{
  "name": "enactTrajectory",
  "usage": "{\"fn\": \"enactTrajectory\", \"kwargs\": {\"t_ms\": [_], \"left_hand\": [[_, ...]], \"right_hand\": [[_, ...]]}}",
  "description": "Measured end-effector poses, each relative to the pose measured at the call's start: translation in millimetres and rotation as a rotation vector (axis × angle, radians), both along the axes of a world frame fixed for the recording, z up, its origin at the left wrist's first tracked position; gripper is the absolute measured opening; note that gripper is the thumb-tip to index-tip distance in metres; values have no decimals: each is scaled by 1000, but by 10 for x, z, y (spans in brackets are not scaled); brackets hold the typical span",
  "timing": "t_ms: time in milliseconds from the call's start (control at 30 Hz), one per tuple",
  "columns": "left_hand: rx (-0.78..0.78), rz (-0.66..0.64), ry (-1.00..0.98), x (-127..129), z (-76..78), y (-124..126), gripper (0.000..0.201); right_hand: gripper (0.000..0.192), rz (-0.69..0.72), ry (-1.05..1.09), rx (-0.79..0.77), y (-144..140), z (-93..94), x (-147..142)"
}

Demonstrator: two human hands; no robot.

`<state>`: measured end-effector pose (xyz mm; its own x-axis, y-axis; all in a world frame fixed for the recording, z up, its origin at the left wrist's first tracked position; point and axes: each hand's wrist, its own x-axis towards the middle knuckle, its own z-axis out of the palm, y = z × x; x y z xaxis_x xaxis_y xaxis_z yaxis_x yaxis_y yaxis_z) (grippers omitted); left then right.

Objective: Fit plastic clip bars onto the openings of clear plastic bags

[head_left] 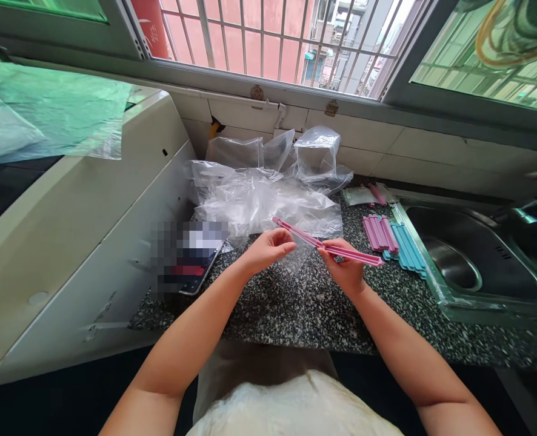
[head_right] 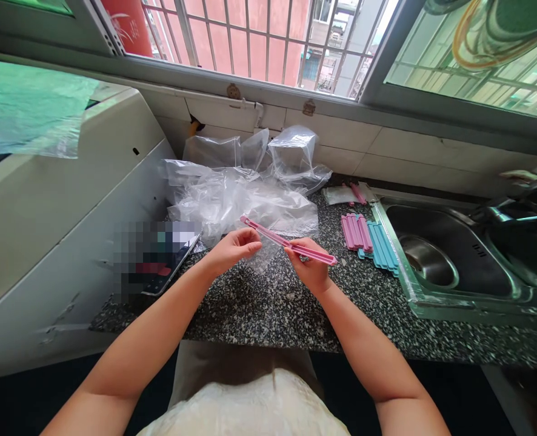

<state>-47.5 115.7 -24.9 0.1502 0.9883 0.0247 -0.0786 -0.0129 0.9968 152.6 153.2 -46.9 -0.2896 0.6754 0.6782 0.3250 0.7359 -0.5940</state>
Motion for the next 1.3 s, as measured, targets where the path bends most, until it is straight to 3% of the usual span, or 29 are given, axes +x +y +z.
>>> {"fn": "enactTrajectory", "kwargs": {"t_ms": [367,867,1300], "left_hand": [[-74,38,-3,-6,-37,31,36],[-145,44,-213,20,-68,71,48],[-236,43,-293,-7,-61,83,48]], "right_hand": [[3,-3,11,6,-41,63,7],[2,-22,-16,83,-78,84,-7],[2,0,8,58,-81,54,-23]]}}
